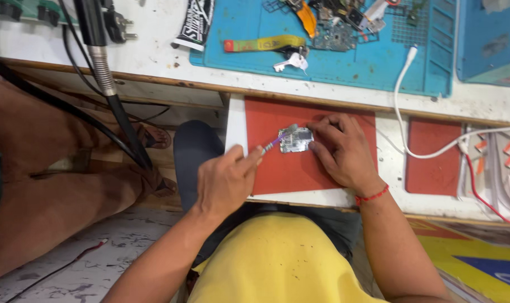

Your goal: The person cleans a small circuit board by first scrubbing it with a toothbrush and then using a heat gun to dry or treat the surface. The person handles the board with both hands, flipping it over to access different sides.

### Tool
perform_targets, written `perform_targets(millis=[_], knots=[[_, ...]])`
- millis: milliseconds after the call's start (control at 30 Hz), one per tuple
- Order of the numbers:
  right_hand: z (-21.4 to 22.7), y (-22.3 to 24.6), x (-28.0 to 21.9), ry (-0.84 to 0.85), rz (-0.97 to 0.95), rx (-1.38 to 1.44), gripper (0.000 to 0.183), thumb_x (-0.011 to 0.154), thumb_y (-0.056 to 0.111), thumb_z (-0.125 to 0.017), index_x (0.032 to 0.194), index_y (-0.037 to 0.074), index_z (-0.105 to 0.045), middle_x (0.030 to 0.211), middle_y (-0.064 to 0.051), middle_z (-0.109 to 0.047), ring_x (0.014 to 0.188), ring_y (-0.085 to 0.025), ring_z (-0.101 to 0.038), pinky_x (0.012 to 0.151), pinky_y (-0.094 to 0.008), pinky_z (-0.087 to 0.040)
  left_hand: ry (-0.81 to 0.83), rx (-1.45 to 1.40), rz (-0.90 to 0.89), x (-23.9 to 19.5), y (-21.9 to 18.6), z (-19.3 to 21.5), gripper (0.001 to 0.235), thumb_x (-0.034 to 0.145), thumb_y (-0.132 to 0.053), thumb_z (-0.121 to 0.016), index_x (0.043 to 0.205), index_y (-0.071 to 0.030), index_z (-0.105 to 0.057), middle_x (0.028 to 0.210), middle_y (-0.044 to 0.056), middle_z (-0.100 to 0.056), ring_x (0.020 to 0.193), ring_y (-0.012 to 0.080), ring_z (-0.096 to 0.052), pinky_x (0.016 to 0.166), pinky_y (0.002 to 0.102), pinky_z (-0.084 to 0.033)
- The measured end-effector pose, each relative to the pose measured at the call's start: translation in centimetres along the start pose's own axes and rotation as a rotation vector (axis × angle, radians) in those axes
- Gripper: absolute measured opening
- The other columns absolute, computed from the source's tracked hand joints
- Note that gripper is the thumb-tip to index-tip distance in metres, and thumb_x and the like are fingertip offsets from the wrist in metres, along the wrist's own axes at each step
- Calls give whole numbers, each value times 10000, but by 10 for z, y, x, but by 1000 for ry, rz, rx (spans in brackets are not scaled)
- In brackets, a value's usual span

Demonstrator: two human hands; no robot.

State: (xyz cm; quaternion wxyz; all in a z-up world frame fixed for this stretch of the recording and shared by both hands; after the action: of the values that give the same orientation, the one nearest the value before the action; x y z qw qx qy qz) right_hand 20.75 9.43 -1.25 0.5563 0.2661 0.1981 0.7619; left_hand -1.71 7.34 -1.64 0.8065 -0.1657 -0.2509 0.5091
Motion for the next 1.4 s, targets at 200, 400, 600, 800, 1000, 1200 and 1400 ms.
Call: perform_targets(millis=[200,400,600,800,1000,1200,1400], knots=[[0,1,2,-3,-27,3,342,843,89,-766,1182,80,-714,1096,-120,-613,1017,-340,-595,883,-439,-495,1,-55,-13,2,-4,-5,210,918,-164,-721,1123,-172,-763,735,22,-551,478,197,-571,424,357,-461],[1,1,3,-4,-5,-7,370,823,86,-781,1188,83,-717,1109,-124,-614,1014,-344,-594,868,-442,-495,54,66,52,9,3,-14,185,943,-221,-739,1120,-185,-777,639,9,-537,398,164,-515,361,347,-417],[1,1,2,-17,9,-12,355,834,84,-779,1182,89,-711,1113,-109,-618,1039,-336,-594,896,-439,-500,-80,44,-136,-12,-15,-1,195,963,-171,-695,1148,-159,-756,764,-22,-550,496,118,-493,435,301,-422],[1,2,1,9,-7,-18,359,832,90,-779,1185,83,-716,1106,-111,-612,1025,-335,-588,891,-444,-492,-93,25,-89,-13,-12,0,158,950,-216,-696,1092,-198,-762,717,-12,-508,471,164,-501,418,327,-405],[0,1,2,21,-30,6,346,848,98,-767,1190,94,-714,1118,-114,-603,1026,-334,-585,887,-438,-498,14,54,-103,-10,-6,-4,151,938,-210,-719,1069,-217,-794,623,-10,-467,397,147,-469,345,324,-384],[1,1,0,3,-6,-14,355,842,104,-770,1192,92,-710,1133,-117,-608,1047,-340,-588,915,-448,-487,54,51,-107,-11,-5,0,180,941,-183,-717,1100,-206,-797,619,-2,-481,399,162,-482,344,334,-380],[2,3,3,3,17,-22,363,836,107,-771,1192,100,-702,1127,-111,-621,1064,-343,-594,931,-450,-489,-4,-49,-36,-9,-3,6,156,909,-208,-759,1051,-170,-808,649,7,-494,441,163,-500,398,340,-388]])
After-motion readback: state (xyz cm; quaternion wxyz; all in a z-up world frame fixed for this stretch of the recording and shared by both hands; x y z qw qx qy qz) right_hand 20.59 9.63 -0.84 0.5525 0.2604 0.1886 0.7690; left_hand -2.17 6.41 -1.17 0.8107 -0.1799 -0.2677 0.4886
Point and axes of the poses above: each hand's wrist, its own x-axis towards the middle knuckle, its own z-axis out of the back of the hand, y = z × x, the point moved 7 cm from there along x, towards the middle knuckle
